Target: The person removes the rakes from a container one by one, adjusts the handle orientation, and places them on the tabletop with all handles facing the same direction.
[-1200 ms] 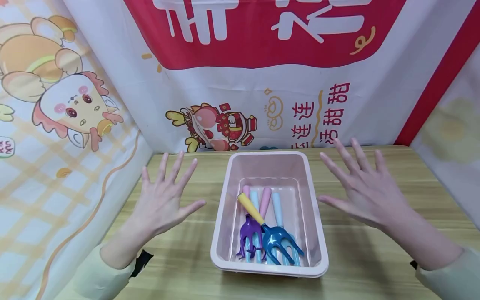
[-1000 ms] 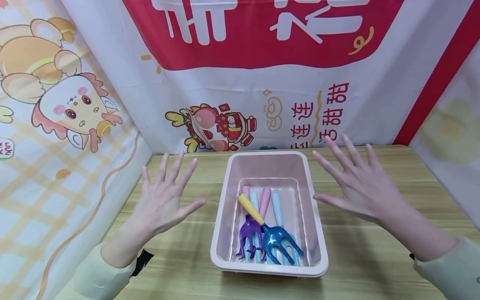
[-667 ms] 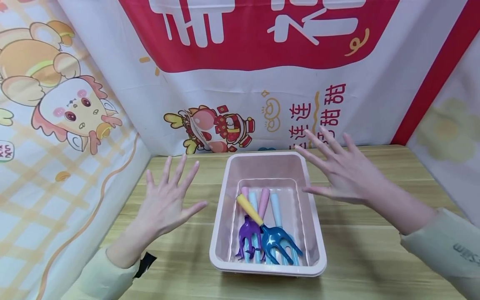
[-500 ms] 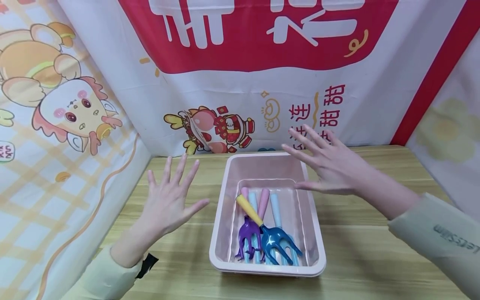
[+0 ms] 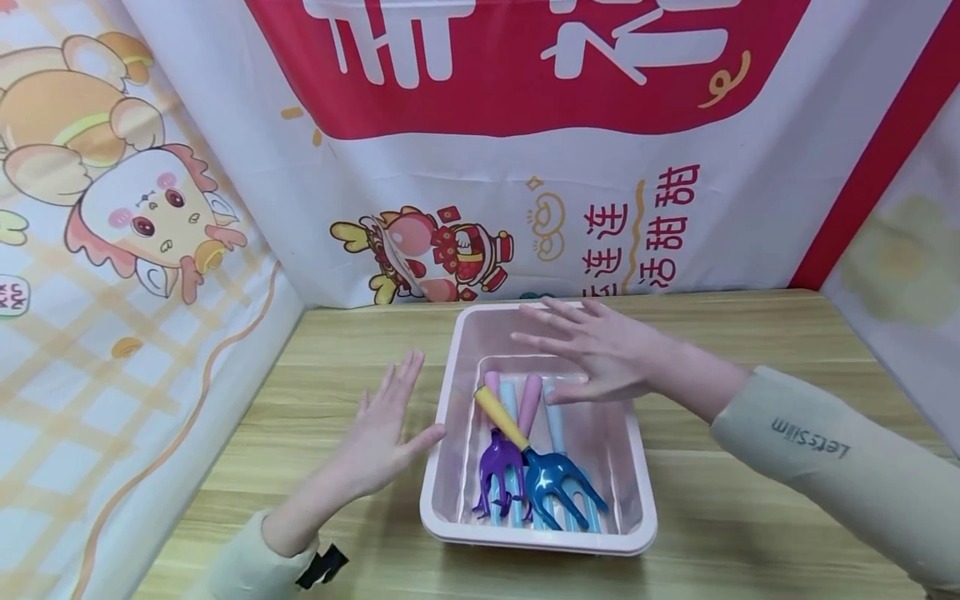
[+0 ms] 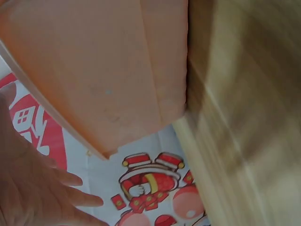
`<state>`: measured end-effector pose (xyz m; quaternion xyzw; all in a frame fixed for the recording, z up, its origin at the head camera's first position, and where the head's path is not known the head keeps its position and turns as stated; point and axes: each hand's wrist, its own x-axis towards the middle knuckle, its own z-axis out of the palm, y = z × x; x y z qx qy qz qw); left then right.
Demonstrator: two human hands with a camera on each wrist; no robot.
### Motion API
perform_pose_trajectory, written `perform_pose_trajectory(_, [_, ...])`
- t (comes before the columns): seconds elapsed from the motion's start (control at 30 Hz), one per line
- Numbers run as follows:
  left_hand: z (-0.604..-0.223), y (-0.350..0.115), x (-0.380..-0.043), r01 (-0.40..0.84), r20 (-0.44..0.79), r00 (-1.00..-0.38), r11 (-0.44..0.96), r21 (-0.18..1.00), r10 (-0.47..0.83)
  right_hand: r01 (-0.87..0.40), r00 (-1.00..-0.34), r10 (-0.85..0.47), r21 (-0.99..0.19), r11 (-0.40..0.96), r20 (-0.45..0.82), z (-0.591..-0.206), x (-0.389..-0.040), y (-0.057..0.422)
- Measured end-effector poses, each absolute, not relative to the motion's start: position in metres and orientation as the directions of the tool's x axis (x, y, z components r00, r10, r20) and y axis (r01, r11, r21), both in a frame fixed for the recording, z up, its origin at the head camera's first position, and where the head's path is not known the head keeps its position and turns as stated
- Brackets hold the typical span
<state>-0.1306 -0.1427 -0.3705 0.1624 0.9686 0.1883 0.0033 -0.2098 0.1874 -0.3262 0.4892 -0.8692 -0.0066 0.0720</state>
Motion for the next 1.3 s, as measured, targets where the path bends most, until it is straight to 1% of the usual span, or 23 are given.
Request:
perform_pose_trajectory(0.17, [-0.377,-0.140,-0.124,0.319,0.038,-0.930,0.755,0.573,0.364,-0.887,-0.453,-0.886,0.044,0.459,0.100,-0.337,-0.209,0.174])
perform_pose_trajectory(0.3, [-0.384,-0.138,-0.119,0.312,0.027,-0.908,0.632,0.710,0.418,-0.911,-0.412,-0.911,-0.001,0.412,0.035,-0.341,-0.210,0.158])
perform_pose_trajectory(0.37, [-0.388,-0.138,-0.118,0.296,0.017,-0.898,0.575,0.762,0.440,-0.920,-0.391,-0.921,-0.012,0.391,0.003,-0.342,-0.212,0.151])
perform_pose_trajectory(0.47, [-0.392,-0.137,-0.116,0.267,0.015,-0.893,0.504,0.822,0.450,-0.924,-0.379,-0.925,-0.038,0.380,-0.035,-0.345,-0.215,0.142])
perform_pose_trajectory(0.63, [-0.399,-0.137,-0.116,0.199,0.020,-0.887,0.342,0.919,0.462,-0.917,-0.375,-0.923,-0.109,0.383,-0.092,-0.351,-0.223,0.134])
perform_pose_trajectory(0.73, [-0.402,-0.136,-0.116,0.161,0.009,-0.882,0.283,0.945,0.472,-0.909,-0.374,-0.918,-0.145,0.391,-0.136,-0.356,-0.227,0.130])
perform_pose_trajectory(0.83, [-0.403,-0.135,-0.115,0.148,-0.002,-0.882,0.282,0.948,0.471,-0.896,-0.381,-0.908,-0.175,0.409,-0.173,-0.361,-0.230,0.126])
perform_pose_trajectory(0.93, [-0.404,-0.135,-0.114,0.141,-0.006,-0.880,0.274,0.951,0.474,-0.857,-0.396,-0.896,-0.270,0.439,-0.200,-0.366,-0.231,0.120])
perform_pose_trajectory(1.07, [-0.404,-0.136,-0.111,0.138,-0.004,-0.883,0.267,0.954,0.469,-0.773,-0.404,-0.892,-0.445,0.451,-0.202,-0.372,-0.232,0.113])
perform_pose_trajectory(1.13, [-0.403,-0.136,-0.111,0.137,-0.007,-0.887,0.277,0.951,0.462,-0.772,-0.365,-0.918,-0.502,0.391,-0.154,-0.382,-0.237,0.113])
perform_pose_trajectory(1.2, [-0.403,-0.136,-0.112,0.132,-0.014,-0.889,0.284,0.950,0.458,-0.747,-0.346,-0.927,-0.555,0.366,-0.144,-0.385,-0.237,0.112])
perform_pose_trajectory(1.3, [-0.403,-0.136,-0.114,0.118,-0.028,-0.889,0.288,0.950,0.457,-0.695,-0.353,-0.916,-0.602,0.393,-0.189,-0.386,-0.237,0.110])
